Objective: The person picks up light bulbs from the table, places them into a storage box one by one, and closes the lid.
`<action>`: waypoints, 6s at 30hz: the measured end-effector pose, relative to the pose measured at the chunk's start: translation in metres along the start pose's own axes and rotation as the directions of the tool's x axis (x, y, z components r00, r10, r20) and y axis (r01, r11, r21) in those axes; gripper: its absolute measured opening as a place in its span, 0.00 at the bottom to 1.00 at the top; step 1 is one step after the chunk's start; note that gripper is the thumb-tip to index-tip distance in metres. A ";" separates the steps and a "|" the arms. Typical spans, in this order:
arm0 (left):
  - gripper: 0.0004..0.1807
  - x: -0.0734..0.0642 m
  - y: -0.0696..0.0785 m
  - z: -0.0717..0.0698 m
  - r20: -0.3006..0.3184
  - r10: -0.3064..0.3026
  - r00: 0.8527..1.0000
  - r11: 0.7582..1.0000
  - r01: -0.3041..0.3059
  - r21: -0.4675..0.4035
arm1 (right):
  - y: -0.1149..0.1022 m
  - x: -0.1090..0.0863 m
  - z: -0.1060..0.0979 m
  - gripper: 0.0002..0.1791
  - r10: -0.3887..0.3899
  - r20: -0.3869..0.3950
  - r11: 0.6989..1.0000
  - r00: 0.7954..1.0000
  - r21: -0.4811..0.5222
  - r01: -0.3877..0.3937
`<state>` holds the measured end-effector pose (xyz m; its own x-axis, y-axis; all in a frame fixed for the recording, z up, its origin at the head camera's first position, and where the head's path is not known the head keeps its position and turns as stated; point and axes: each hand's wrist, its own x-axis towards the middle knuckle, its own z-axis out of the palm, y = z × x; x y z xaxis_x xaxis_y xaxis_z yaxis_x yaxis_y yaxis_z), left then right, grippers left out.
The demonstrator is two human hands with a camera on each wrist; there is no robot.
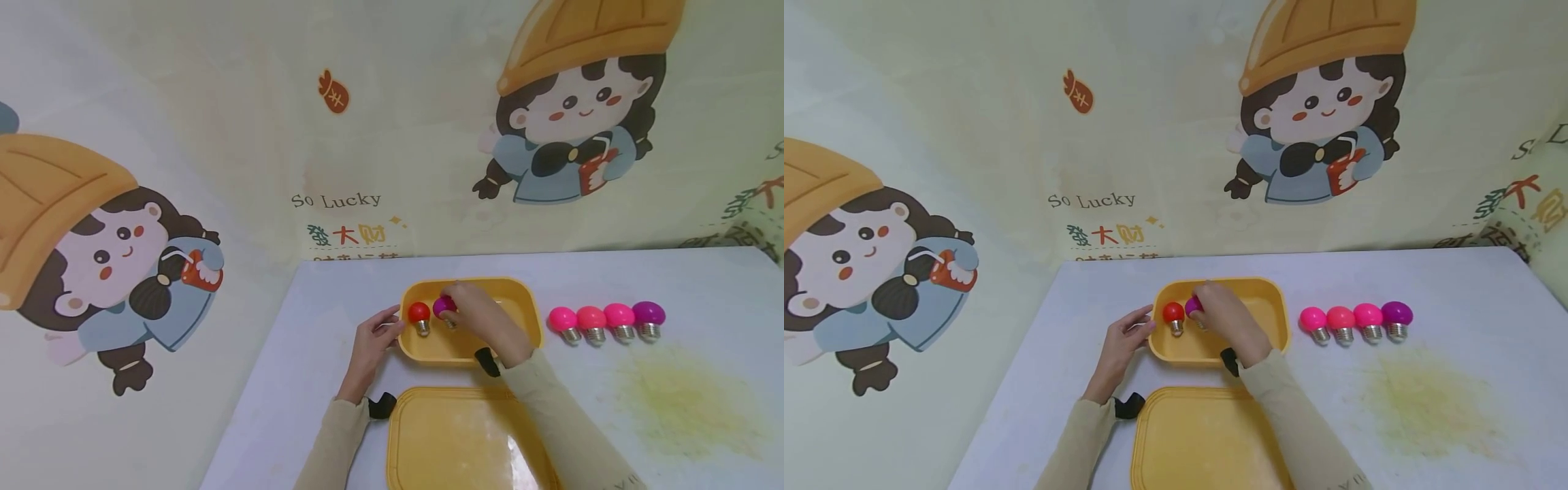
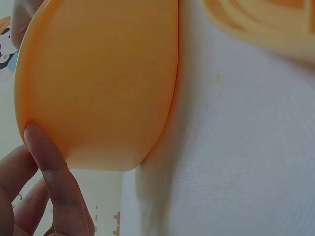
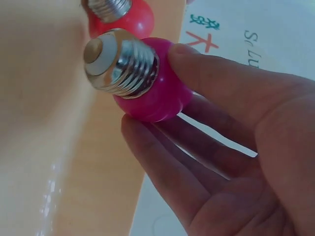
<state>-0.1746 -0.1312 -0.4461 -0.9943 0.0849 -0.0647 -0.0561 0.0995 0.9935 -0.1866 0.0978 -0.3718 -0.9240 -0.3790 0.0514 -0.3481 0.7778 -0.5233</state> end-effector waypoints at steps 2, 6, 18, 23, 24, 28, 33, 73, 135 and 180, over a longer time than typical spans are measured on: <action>0.22 0.000 -0.001 0.000 -0.005 -0.007 1.000 1.000 0.007 0.000 | -0.002 0.003 0.002 0.17 0.010 0.013 1.000 1.000 0.002 -0.010; 0.23 0.000 -0.001 -0.001 -0.007 -0.019 1.000 1.000 0.018 -0.010 | -0.005 0.008 0.004 0.15 0.012 0.021 1.000 1.000 0.007 -0.012; 0.21 -0.001 -0.002 0.000 -0.008 -0.001 1.000 1.000 0.001 -0.021 | -0.002 0.021 0.008 0.08 0.013 0.070 0.999 0.997 0.039 -0.015; 0.21 -0.001 -0.002 0.000 -0.005 -0.007 1.000 0.999 0.007 -0.033 | -0.001 0.024 0.008 0.07 0.023 0.094 0.999 0.995 0.043 -0.027; 0.22 -0.001 -0.002 0.000 -0.005 -0.006 1.000 1.000 0.006 -0.030 | -0.001 0.025 0.008 0.07 0.027 0.099 0.998 0.995 0.045 -0.032; 0.22 -0.001 -0.002 -0.001 -0.008 -0.005 1.000 1.000 0.005 -0.023 | 0.000 0.027 0.009 0.07 0.027 0.101 0.999 0.994 0.034 -0.031; 0.22 -0.002 -0.001 -0.001 -0.011 -0.002 1.000 1.000 0.002 -0.021 | 0.000 0.028 0.008 0.08 0.027 0.094 0.999 0.995 0.021 -0.029; 0.23 -0.001 0.001 0.001 -0.007 -0.020 1.000 1.000 0.020 0.003 | 0.000 0.012 -0.015 0.21 0.030 0.088 1.000 0.996 -0.008 -0.029; 0.22 -0.014 0.030 0.001 0.024 -0.030 0.999 0.999 0.031 -0.010 | 0.076 -0.087 -0.060 0.19 0.007 -0.184 0.997 0.983 -0.076 -0.021; 0.23 -0.015 0.030 0.000 0.039 -0.025 0.999 1.000 0.026 -0.016 | 0.121 -0.097 -0.049 0.25 0.233 -0.036 0.965 0.972 -0.113 -0.235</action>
<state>-0.1618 -0.1290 -0.4151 -0.9883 0.1205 -0.0935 -0.0835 0.0858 0.9928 -0.1473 0.2533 -0.3990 -0.9847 -0.1691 -0.0412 -0.1364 0.8968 -0.4208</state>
